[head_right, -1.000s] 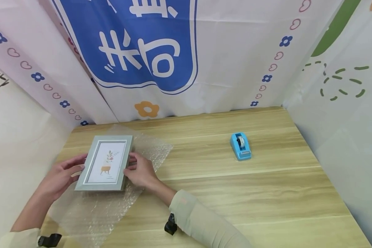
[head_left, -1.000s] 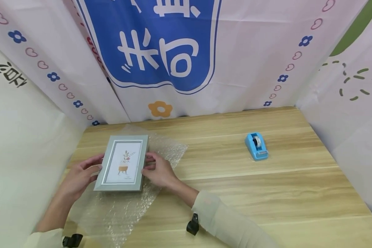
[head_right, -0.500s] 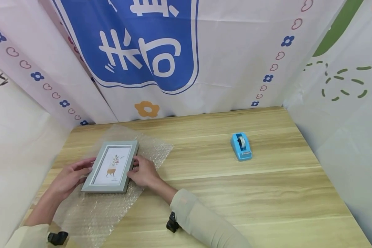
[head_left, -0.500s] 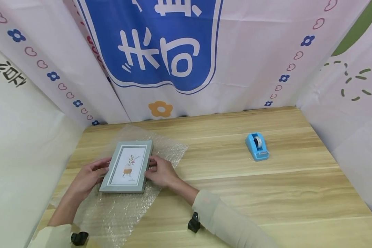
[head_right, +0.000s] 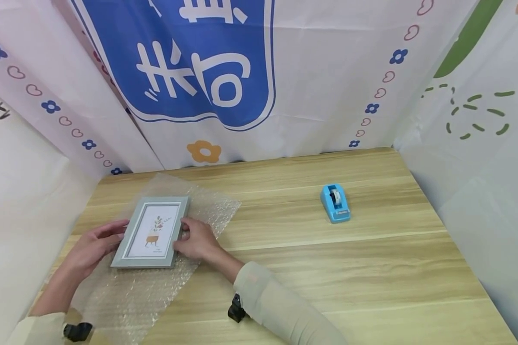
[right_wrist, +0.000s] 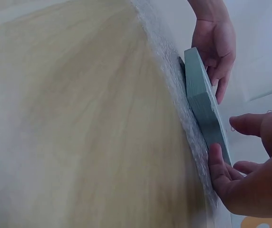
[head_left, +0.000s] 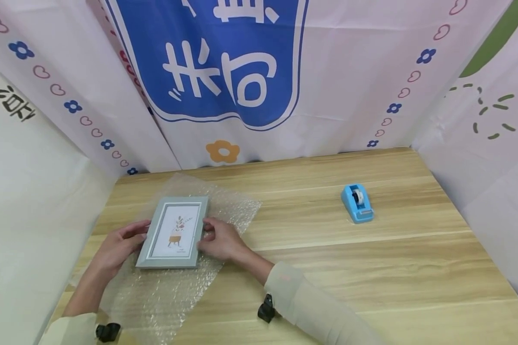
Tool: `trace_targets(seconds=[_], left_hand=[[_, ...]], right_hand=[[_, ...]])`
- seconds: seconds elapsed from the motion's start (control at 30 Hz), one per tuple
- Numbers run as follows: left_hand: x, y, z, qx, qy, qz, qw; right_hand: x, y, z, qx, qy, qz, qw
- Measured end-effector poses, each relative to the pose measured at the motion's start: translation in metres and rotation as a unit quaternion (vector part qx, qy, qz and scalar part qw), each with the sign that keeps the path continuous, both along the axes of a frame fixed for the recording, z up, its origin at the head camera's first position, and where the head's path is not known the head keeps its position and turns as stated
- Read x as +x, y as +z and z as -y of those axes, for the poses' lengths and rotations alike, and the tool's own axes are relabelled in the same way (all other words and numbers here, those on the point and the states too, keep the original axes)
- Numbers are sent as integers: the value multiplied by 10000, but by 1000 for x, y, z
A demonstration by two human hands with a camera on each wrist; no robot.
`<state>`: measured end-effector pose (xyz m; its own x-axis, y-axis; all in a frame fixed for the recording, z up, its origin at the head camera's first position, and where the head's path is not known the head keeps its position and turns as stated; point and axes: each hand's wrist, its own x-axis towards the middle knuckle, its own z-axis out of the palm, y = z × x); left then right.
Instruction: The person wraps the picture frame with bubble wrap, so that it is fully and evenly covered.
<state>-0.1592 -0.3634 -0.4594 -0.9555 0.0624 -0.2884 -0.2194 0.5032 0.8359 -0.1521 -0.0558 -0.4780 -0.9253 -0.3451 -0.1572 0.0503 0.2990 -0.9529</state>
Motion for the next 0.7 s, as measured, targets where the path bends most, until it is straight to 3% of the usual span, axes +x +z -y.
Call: trace_targets(seconds=[0.2,0.33,0.5,0.63,0.7], left_hand=[[4,3,14,422,264,-24,9988],[8,3,25,221,302,-341,9987],[17,4,36,-948,77,-793,9923],[22,4,42,-1979,-204,-963,9753],[24,4,45,-2276,-353,-1161,9662]], right_hand=[[3,0,-3,67,161,-99,9998],[2,2,-15,303,238,-622,9973],[-4,4,-32,791,232,-1358,9873],[-10,4,-44,1102,198,-1670,9796],[-12,4,-49,1239,191,-1743,9767]])
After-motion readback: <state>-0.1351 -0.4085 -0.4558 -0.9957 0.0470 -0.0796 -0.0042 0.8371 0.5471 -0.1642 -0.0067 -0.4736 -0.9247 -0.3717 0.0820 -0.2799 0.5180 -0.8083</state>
